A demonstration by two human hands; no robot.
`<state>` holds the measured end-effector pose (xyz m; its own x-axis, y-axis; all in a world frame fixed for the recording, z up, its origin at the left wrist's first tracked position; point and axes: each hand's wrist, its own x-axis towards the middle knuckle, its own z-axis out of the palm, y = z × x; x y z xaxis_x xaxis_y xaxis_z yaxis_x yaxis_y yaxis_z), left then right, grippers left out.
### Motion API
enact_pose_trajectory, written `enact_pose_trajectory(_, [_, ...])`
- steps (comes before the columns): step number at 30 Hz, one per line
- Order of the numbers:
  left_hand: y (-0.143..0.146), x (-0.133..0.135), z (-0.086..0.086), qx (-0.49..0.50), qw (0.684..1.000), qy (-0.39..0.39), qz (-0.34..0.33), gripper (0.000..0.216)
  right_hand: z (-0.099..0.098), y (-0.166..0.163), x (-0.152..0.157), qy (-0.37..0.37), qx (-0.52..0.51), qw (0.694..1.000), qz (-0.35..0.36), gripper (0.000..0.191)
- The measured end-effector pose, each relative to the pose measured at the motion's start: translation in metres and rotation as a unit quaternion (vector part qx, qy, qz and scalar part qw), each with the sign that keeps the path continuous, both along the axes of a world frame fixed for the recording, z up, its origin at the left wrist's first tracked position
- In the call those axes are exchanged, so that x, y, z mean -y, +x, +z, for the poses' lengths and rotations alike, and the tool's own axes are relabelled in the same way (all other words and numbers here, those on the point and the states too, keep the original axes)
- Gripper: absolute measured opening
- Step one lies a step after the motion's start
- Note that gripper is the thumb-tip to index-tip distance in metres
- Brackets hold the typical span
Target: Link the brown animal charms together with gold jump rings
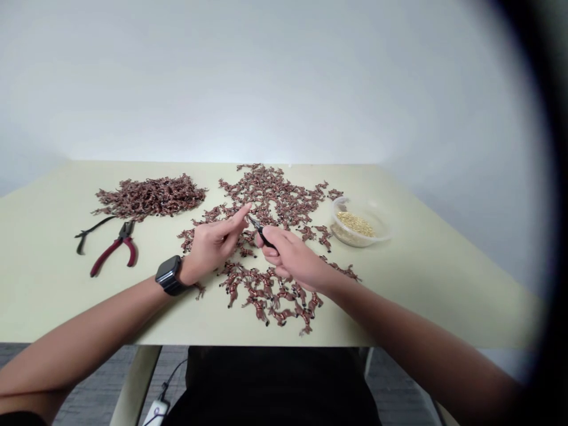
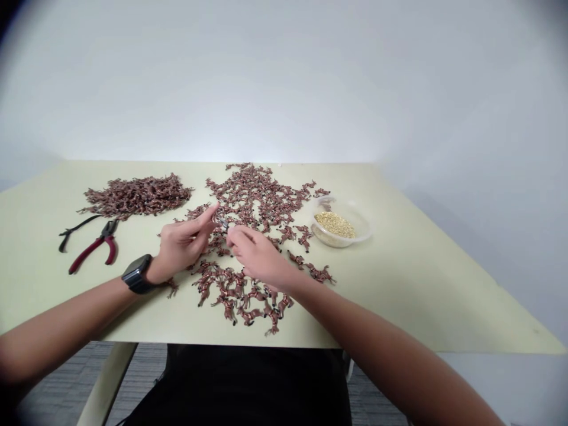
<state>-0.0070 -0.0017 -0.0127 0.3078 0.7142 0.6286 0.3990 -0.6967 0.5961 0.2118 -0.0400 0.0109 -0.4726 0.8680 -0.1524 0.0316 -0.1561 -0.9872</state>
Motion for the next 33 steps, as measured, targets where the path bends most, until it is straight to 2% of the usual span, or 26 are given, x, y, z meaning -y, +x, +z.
enact_pose_trajectory(1, [-0.007,-0.007,0.0,-0.038,0.998,0.045,-0.004,0.045,0.003,0.003,-0.002,-0.061,-0.034,0.997,0.031,0.039])
enact_pose_trajectory(3, [-0.021,-0.018,0.002,-0.125,0.991,0.049,-0.021,0.044,0.009,0.009,-0.006,-0.155,-0.08,0.981,0.091,0.04])
enact_pose_trajectory(6, [-0.028,-0.022,0.007,-0.146,0.988,0.035,-0.025,0.042,0.012,0.018,-0.014,-0.196,-0.095,0.967,0.132,0.037])
enact_pose_trajectory(8, [-0.021,-0.016,0.009,-0.094,0.995,-0.008,-0.026,0.04,0.008,0.02,-0.018,-0.154,-0.075,0.98,0.102,0.038])
enact_pose_trajectory(9, [-0.015,-0.011,0.01,-0.045,0.998,-0.036,-0.024,0.041,0.006,0.02,-0.019,-0.107,-0.051,0.991,0.067,0.038])
enact_pose_trajectory(11, [-0.001,-0.001,0.013,0.054,0.987,-0.148,-0.026,0.048,0.0,0.02,-0.02,0.038,0.029,0.999,-0.027,0.038])
enact_pose_trajectory(13, [0.009,0.006,0.017,0.126,0.947,-0.289,-0.065,0.054,-0.005,0.021,-0.021,0.188,0.121,0.97,-0.097,0.035])
enact_pose_trajectory(14, [0.012,0.008,0.018,0.161,0.921,-0.343,-0.086,0.054,-0.007,0.022,-0.022,0.244,0.159,0.95,-0.109,0.033])
enact_pose_trajectory(16, [0.014,0.009,0.021,0.21,0.877,-0.415,-0.12,0.05,-0.009,0.024,-0.023,0.315,0.209,0.92,-0.106,0.029])
enact_pose_trajectory(18, [0.014,0.008,0.022,0.241,0.852,-0.444,-0.139,0.043,-0.011,0.025,-0.025,0.359,0.239,0.897,-0.094,0.027])
enact_pose_trajectory(21, [0.013,0.008,0.023,0.259,0.84,-0.452,-0.151,0.038,-0.013,0.024,-0.025,0.393,0.265,0.876,-0.085,0.026])
enact_pose_trajectory(28, [0.015,0.011,0.027,0.257,0.838,-0.456,-0.153,0.044,-0.012,0.02,-0.023,0.383,0.278,0.878,-0.065,0.026])
enact_pose_trajectory(31, [0.016,0.014,0.027,0.242,0.855,-0.438,-0.137,0.051,-0.011,0.019,-0.02,0.367,0.267,0.889,-0.064,0.026])
enact_pose_trajectory(33, [0.017,0.016,0.025,0.213,0.883,-0.402,-0.115,0.055,-0.01,0.017,-0.016,0.329,0.242,0.911,-0.056,0.027])
